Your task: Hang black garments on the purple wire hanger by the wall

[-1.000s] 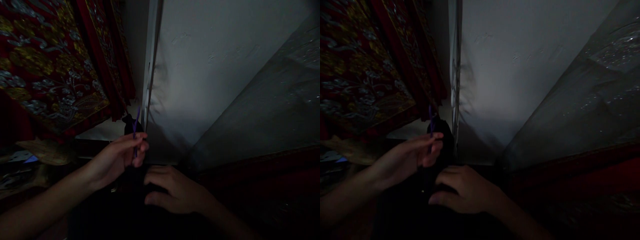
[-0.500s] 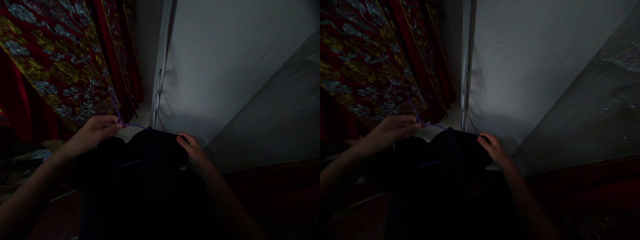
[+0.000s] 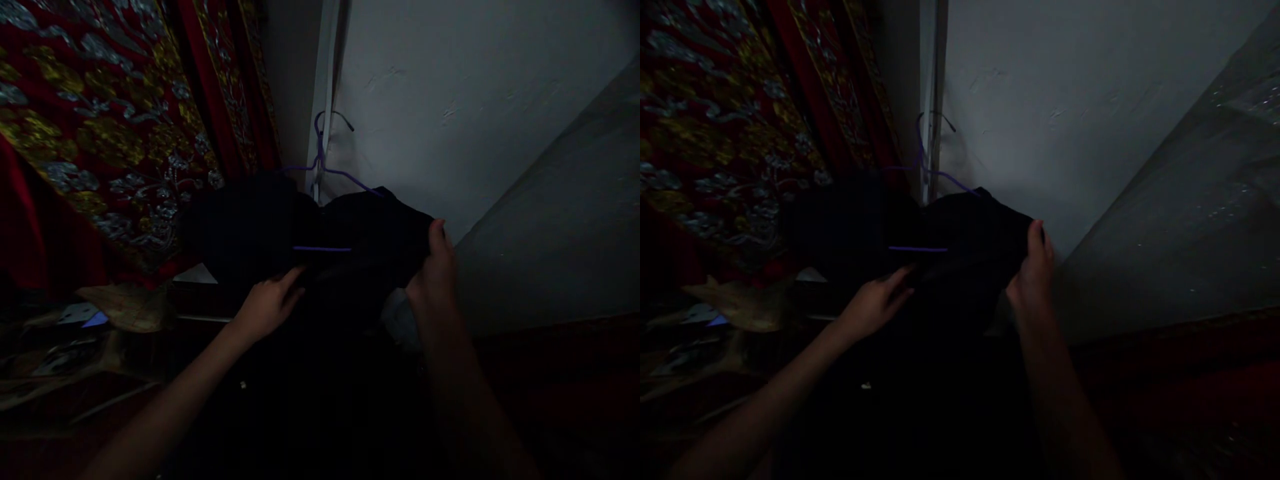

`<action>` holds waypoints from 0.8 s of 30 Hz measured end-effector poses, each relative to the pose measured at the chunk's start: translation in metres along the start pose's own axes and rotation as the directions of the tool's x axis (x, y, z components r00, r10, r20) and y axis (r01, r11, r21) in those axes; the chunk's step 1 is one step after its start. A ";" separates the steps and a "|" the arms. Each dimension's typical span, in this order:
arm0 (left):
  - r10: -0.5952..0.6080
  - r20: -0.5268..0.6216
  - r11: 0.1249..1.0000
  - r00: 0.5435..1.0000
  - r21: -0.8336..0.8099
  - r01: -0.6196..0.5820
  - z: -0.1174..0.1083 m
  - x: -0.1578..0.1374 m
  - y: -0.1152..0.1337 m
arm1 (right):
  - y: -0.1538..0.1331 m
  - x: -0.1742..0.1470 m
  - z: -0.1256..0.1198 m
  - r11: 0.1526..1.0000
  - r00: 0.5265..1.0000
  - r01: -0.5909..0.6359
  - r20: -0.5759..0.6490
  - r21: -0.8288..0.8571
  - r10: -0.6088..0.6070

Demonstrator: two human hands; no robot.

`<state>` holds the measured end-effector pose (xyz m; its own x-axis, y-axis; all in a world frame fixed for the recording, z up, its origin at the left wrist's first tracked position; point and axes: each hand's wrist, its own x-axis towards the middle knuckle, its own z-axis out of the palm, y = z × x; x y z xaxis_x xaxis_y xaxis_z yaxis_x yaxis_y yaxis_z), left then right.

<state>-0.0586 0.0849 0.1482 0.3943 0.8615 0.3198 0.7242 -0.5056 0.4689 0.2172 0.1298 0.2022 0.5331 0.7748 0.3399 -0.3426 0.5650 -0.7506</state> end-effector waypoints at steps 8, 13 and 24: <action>-0.212 0.108 0.977 0.971 0.016 0.212 0.056 -0.018 -0.026 | 0.021 -0.004 -0.035 0.971 0.995 -0.023 -0.102 -0.237 -0.001; -0.227 -0.067 0.947 0.972 -0.250 0.204 0.084 -0.058 -0.016 | 0.039 -0.036 -0.056 0.941 0.914 0.130 -0.331 -0.311 -0.236; -0.513 -0.283 0.619 0.810 -0.777 0.120 0.134 -0.083 0.022 | 0.072 -0.200 -0.056 0.727 0.797 -0.243 0.296 -0.642 0.527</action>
<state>-0.0001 0.0090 0.0219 -0.2120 0.9442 0.2521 0.0558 -0.2459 0.9677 0.1289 -0.0004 0.0485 0.0152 0.9990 0.0425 0.1179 0.0404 -0.9922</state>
